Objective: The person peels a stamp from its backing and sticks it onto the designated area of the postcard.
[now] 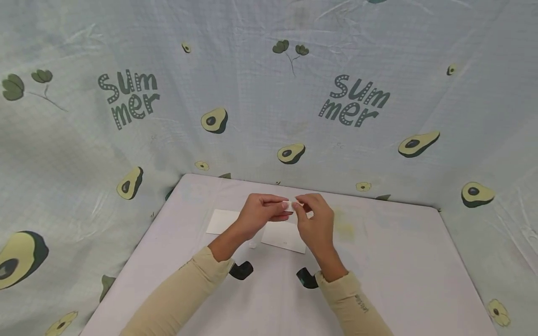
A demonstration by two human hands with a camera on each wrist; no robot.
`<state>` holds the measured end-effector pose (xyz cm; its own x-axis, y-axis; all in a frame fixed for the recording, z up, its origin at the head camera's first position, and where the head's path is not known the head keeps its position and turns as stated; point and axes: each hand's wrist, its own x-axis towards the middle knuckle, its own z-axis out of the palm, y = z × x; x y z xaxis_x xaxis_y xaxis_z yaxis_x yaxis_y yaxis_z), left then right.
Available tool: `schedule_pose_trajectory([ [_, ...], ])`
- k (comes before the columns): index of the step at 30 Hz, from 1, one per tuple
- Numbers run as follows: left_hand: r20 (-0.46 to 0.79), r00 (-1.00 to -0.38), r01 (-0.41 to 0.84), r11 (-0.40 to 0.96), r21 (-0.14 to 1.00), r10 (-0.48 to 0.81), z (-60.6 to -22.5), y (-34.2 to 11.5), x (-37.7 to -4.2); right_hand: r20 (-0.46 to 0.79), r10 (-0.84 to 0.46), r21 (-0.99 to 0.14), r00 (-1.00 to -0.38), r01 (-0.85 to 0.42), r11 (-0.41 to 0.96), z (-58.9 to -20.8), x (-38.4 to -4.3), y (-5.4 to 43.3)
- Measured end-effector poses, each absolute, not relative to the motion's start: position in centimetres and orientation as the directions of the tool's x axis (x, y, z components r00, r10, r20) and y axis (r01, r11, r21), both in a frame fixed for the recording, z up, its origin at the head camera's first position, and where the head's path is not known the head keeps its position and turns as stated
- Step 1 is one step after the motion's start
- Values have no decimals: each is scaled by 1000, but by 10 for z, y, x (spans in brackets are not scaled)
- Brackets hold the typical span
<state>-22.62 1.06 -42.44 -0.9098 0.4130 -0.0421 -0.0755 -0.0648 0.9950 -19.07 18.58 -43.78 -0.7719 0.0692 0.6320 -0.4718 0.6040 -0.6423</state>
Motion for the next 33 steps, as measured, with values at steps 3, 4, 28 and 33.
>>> schedule_pose_trajectory([
  [3, -46, -916, -83, -77, 994, 399, -422, 11, -225, 751, -36, -472, -659, -575, 668, -440, -191, 187],
  [4, -47, -916, -85, -79, 993, 397, -422, 11, -225, 770, -74, -425, -633, -596, 681, -440, -191, 187],
  [28, -55, -891, -113, -103, 988, 451, -431, 11, -219, 791, -208, -259, -576, -622, 739, -449, -189, 182],
  [33, -53, -886, -120, -117, 986, 461, -432, 13, -221, 790, -190, -268, -583, -607, 749, -452, -192, 180],
])
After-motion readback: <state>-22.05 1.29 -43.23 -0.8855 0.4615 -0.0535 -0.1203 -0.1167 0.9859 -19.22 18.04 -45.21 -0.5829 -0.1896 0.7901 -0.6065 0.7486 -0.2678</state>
